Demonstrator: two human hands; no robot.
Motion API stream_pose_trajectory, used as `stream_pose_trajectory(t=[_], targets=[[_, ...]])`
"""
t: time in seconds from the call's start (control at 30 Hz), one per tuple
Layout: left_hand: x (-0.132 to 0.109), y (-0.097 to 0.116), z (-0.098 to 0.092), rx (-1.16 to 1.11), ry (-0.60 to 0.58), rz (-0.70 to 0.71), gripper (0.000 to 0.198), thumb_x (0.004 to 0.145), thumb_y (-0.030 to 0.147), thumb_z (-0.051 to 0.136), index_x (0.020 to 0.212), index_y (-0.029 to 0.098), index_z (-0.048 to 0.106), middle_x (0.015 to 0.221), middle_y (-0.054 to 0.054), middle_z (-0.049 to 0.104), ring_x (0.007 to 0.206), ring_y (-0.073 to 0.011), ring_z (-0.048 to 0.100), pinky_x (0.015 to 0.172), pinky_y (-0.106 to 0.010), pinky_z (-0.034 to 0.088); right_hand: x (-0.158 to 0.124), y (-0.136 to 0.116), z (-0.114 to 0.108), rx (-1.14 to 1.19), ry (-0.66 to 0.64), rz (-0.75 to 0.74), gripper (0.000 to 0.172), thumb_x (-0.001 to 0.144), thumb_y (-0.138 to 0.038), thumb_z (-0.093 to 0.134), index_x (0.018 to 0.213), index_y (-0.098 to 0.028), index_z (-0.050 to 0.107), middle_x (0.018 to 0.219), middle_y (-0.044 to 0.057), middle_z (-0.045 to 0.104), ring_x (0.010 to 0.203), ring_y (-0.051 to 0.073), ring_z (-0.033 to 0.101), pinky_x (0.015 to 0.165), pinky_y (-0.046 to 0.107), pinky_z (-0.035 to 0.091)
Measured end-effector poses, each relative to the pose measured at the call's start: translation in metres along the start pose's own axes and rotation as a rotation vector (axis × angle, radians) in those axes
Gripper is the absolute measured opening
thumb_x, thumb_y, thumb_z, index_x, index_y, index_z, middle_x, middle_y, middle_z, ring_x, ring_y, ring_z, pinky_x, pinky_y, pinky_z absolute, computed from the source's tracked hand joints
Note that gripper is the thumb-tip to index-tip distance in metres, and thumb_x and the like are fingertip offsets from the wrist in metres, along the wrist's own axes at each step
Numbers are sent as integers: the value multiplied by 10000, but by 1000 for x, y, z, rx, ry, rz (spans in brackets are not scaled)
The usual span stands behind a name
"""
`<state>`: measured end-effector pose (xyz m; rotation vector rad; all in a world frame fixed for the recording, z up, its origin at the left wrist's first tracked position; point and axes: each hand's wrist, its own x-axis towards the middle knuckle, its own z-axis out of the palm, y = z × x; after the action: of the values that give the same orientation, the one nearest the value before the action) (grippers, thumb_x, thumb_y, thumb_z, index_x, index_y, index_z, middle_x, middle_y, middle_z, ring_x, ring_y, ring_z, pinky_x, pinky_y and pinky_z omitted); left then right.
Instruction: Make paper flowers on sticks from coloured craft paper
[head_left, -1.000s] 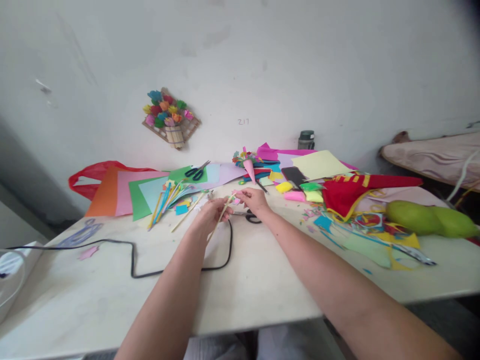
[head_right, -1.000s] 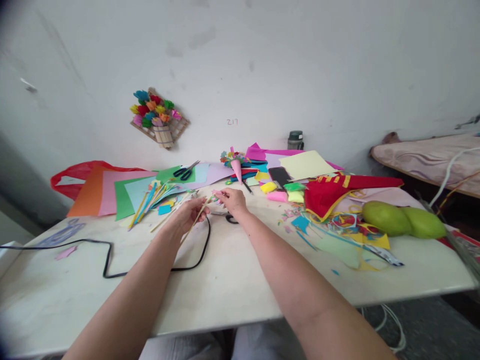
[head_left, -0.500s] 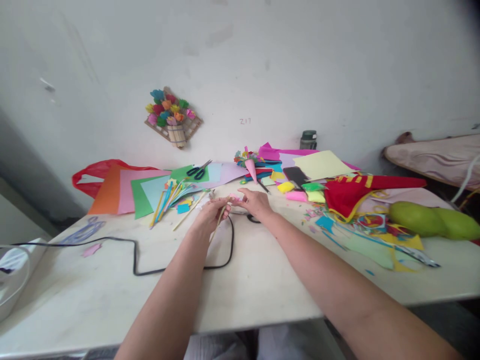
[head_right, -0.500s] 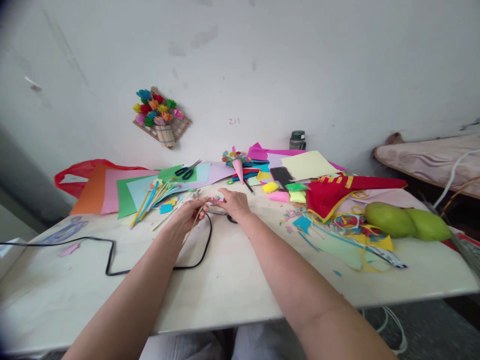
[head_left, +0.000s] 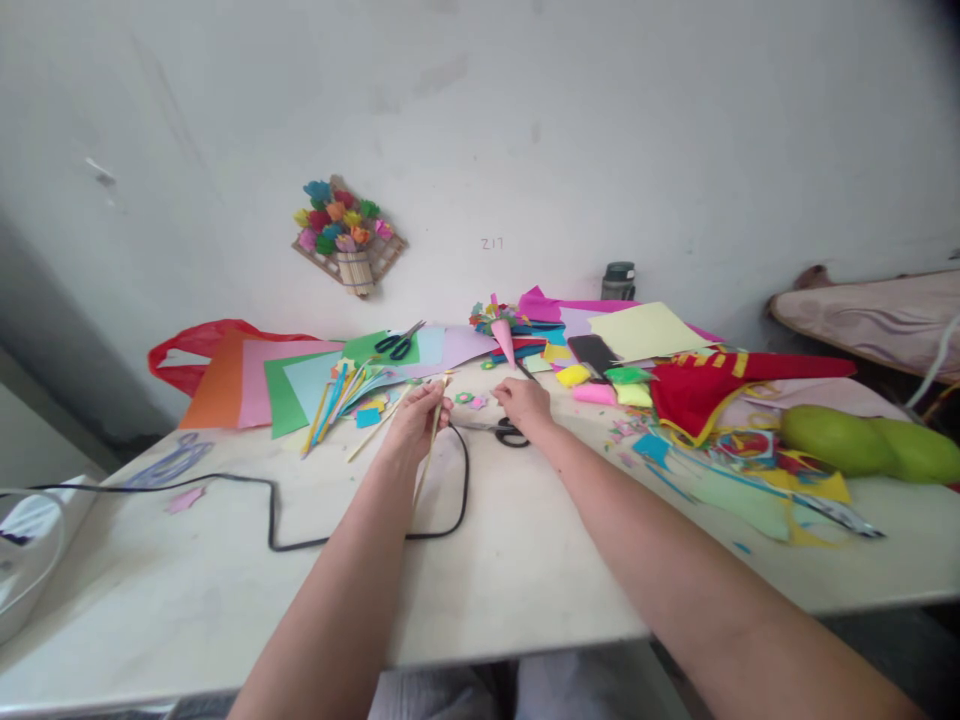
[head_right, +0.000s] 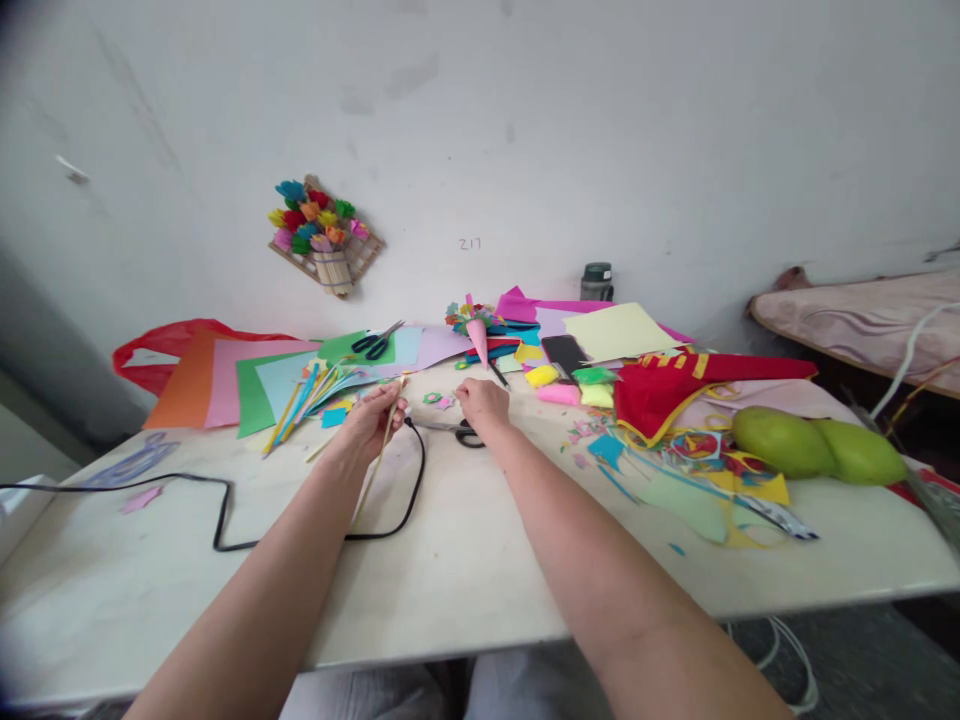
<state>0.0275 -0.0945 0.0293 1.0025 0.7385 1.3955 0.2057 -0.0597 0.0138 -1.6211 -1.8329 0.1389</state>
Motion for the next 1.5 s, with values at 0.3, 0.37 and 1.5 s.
stream_pose_trajectory(t=[0.3,0.37,1.5], targets=[[2,-4,0,31,-34,28,288,601,273,731,808,121,599,529,23,578,375,-40,481,364,-135,368,-8,-19,4,424,-119,28,333,842,-361,395,604,-188,551,514,-29,554,495,99,494,537,216,335],[3,-4,0,24,-45,15,281,609,248,728,822,118,600,549,21,589,376,-38,487,364,-133,378,-8,-22,6,446,-112,-13,370,849,-369,375,563,-182,519,489,-23,514,485,100,463,519,218,330],[-5,-6,14,178,14,-134,105,652,147,688,673,88,605,601,-66,652,500,-110,604,470,-179,476,-15,-40,13,1126,-116,216,279,563,-408,645,534,-155,531,403,-85,324,381,40,249,368,202,177]])
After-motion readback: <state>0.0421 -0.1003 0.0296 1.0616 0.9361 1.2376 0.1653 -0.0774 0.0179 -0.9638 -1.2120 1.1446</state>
